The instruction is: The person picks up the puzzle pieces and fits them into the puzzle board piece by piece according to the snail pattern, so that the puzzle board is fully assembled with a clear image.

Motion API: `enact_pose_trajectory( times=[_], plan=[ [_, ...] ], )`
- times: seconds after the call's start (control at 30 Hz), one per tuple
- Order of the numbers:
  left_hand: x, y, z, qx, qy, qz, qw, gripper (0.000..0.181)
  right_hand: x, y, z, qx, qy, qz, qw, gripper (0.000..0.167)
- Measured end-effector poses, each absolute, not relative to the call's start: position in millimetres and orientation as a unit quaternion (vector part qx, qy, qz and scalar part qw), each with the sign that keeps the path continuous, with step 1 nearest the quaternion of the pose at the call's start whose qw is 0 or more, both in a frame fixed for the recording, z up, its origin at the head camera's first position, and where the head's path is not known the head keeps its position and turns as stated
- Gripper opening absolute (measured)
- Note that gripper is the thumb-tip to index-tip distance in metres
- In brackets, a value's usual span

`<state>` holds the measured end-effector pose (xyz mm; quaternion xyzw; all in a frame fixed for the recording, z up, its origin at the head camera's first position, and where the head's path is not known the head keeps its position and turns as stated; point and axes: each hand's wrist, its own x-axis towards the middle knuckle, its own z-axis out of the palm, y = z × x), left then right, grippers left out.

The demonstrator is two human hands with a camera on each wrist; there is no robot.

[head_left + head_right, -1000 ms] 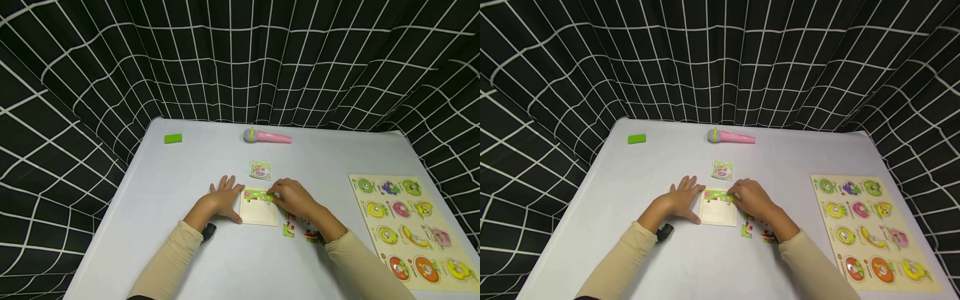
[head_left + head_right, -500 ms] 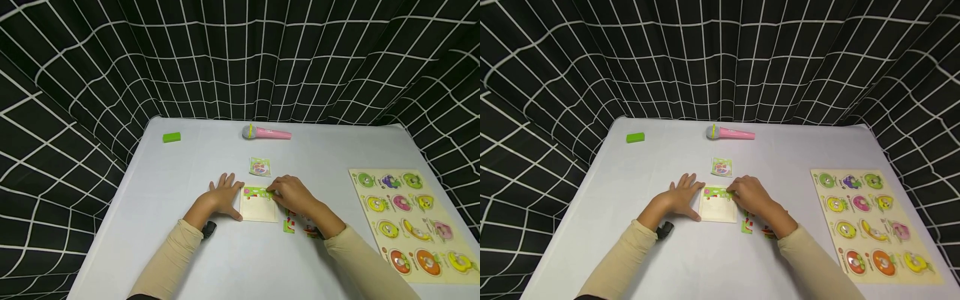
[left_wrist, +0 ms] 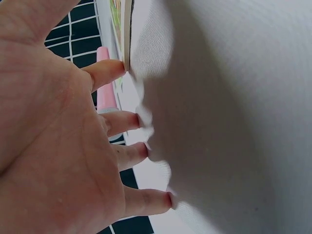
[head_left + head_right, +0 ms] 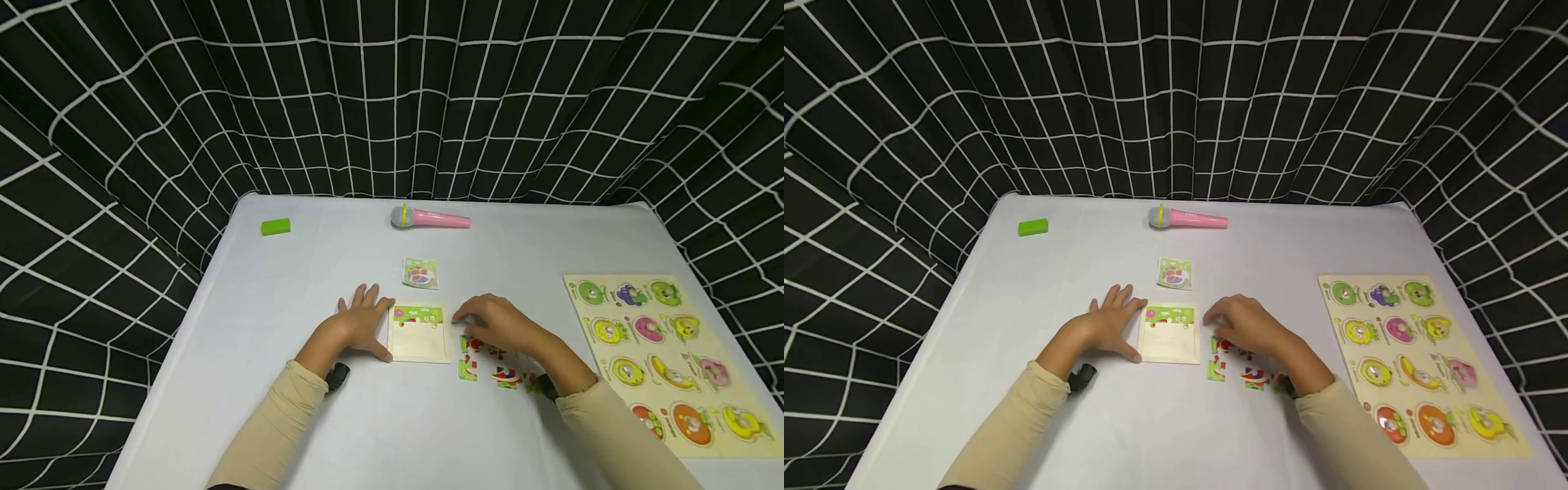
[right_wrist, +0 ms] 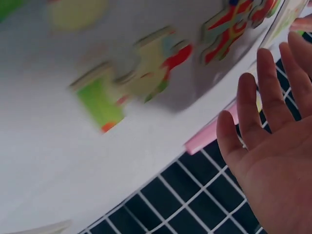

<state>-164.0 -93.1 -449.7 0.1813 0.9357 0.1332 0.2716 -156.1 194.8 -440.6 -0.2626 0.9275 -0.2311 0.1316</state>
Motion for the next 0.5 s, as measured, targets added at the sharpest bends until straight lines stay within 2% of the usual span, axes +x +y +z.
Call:
enact_pose_trajectory(
  times=[0.27, 0.5],
  plan=[
    [-163.2, -93.1, -449.6, 0.180, 0.935, 0.140, 0.272, 0.110, -141.4, 213.3, -443.2, -0.244, 0.934, -0.212, 0.152, 0.026],
    [-163.2, -92.9, -449.2, 0.181, 0.935, 0.137, 0.272, 0.111, -134.7, 213.4, -449.3, -0.248, 0.940, -0.193, 0.134, 0.028]
  ],
)
